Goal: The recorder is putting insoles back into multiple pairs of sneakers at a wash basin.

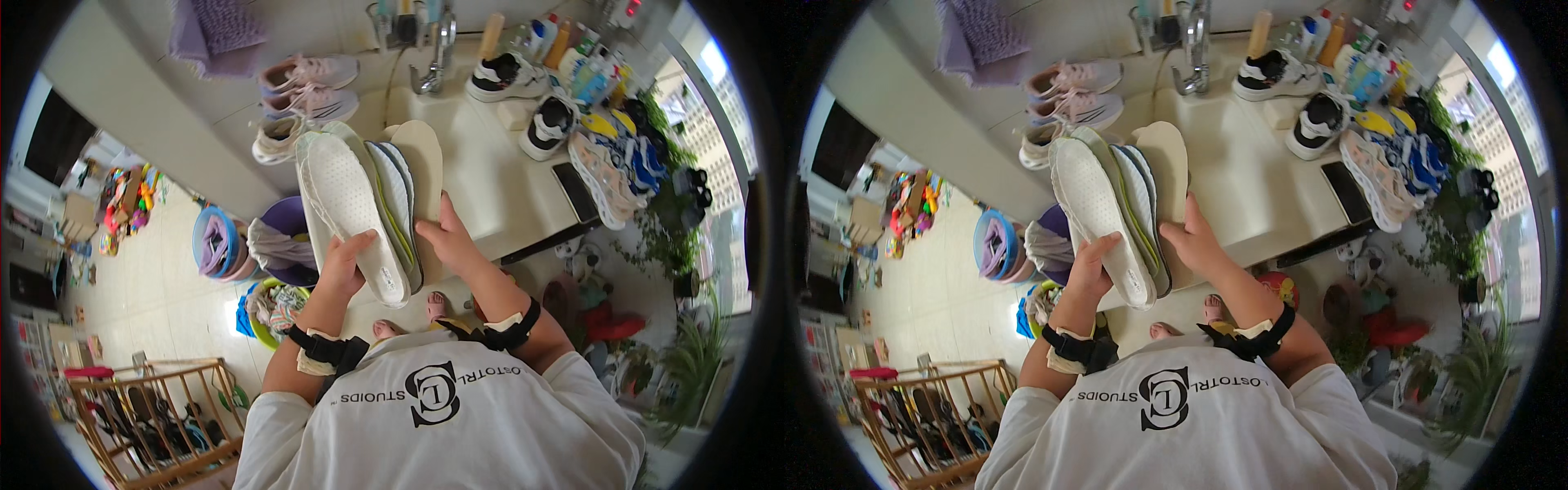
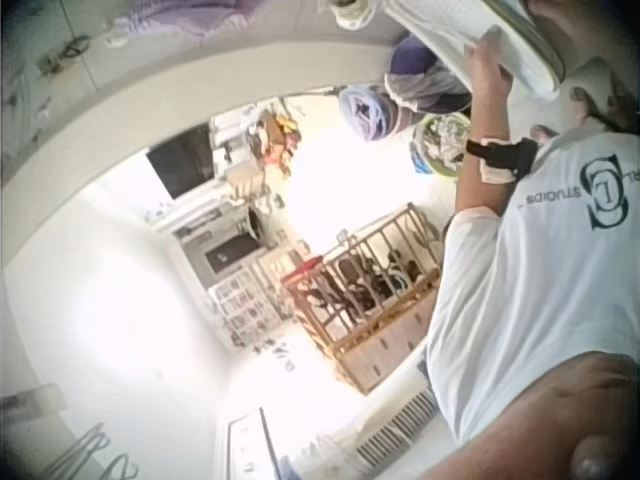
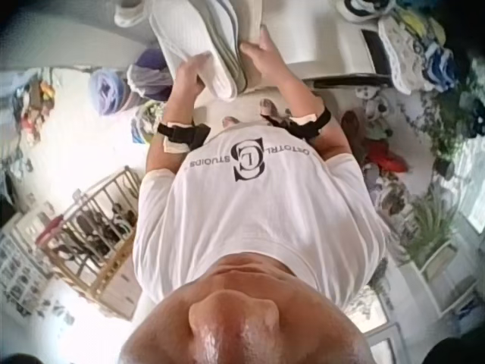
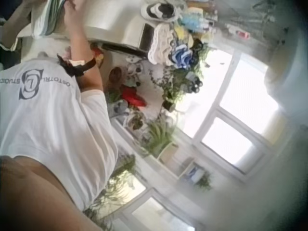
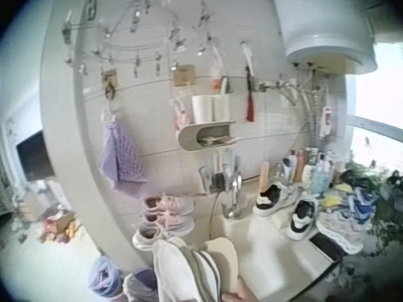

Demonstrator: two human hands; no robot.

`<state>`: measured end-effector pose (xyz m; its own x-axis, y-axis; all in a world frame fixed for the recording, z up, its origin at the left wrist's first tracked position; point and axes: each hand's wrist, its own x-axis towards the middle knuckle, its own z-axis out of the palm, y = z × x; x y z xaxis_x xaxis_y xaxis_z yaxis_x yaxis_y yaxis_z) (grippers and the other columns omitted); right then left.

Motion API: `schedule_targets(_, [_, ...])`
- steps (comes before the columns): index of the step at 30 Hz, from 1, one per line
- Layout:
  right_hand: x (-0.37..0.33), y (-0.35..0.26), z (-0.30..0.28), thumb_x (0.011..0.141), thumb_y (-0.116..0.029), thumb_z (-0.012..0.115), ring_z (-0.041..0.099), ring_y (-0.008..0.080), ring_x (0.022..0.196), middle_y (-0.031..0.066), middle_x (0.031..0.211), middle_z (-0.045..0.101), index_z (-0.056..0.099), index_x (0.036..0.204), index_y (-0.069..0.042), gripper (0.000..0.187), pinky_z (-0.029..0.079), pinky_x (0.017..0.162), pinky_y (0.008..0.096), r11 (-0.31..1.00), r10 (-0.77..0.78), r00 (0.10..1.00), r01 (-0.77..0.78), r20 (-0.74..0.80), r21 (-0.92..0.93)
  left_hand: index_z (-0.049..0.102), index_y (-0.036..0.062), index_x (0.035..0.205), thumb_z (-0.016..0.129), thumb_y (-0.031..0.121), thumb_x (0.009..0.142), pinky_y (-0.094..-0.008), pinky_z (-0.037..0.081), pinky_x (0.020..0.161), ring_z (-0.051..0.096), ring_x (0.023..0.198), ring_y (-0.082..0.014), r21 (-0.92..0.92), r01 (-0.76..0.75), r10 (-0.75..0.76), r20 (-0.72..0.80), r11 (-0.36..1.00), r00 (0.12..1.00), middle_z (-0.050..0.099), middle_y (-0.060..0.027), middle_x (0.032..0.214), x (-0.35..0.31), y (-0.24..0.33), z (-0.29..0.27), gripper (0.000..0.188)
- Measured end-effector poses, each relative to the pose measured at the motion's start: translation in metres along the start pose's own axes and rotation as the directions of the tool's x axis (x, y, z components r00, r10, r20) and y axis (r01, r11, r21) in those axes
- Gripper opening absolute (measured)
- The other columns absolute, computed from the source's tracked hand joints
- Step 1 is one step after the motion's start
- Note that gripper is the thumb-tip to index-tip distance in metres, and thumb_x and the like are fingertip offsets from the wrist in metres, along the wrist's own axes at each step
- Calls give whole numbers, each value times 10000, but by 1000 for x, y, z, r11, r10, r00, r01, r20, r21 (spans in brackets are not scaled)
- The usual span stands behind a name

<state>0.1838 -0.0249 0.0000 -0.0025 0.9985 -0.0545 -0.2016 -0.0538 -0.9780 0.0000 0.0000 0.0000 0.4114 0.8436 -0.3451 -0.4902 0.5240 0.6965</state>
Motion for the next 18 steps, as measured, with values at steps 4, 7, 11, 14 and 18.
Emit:
schedule_targets(4, [-25, -7, -14, 729, -19, 509, 411, 217, 1162, 149, 1268, 393, 201, 1331, -57, 677, 355, 934, 312, 978, -72, 988, 43, -138, -204, 428, -15, 1174, 561, 47, 758, -396, 483, 804, 577, 927, -261, 38, 69, -70, 46, 997, 996, 553, -138, 1063, 6, -12, 18, 441])
schedule_targets(7, [-31, -15, -34, 708, 23, 490, 409, 197, 1155, 129, 1246, 416, 220, 1333, -44, 684, 346, 934, 298, 961, -100, 974, 42, -203, -273, 440, -30, 1157, 563, 43, 758, -390, 477, 812, 575, 929, -259, 55, 91, -97, 109, 994, 989, 552, -144, 1062, 23, -20, 35, 424])
schedule_targets(11, [-33, -16, -74, 700, 20, 511, 471, 211, 1110, 154, 1198, 473, 249, 1327, -33, 682, 374, 904, 300, 959, -209, 945, 148, -252, -242, 444, -36, 1151, 565, 49, 762, -394, 482, 804, 578, 926, -261, 73, 112, -123, 184, 991, 975, 554, -148, 1054, 38, -31, 66, 416])
schedule_targets(14, [-33, -27, -107, 709, 36, 524, 468, 191, 1112, 143, 1207, 467, 239, 1339, -25, 695, 370, 905, 284, 932, -299, 892, 197, -339, -303, 443, -38, 1152, 565, 50, 765, -394, 481, 805, 576, 932, -259, 113, 86, -112, 251, 990, 962, 552, -146, 1059, 49, -34, 92, 415])
schedule_targets(18, [-33, -54, -174, 743, 17, 548, 459, 194, 1120, 140, 1245, 438, 224, 1346, -23, 685, 369, 909, 288, 835, -491, 762, 273, -422, -479, 438, -35, 1157, 565, 48, 767, -389, 475, 817, 570, 944, -255, 129, 61, -96, 282, 990, 954, 548, -142, 1067, 69, -47, 122, 419])
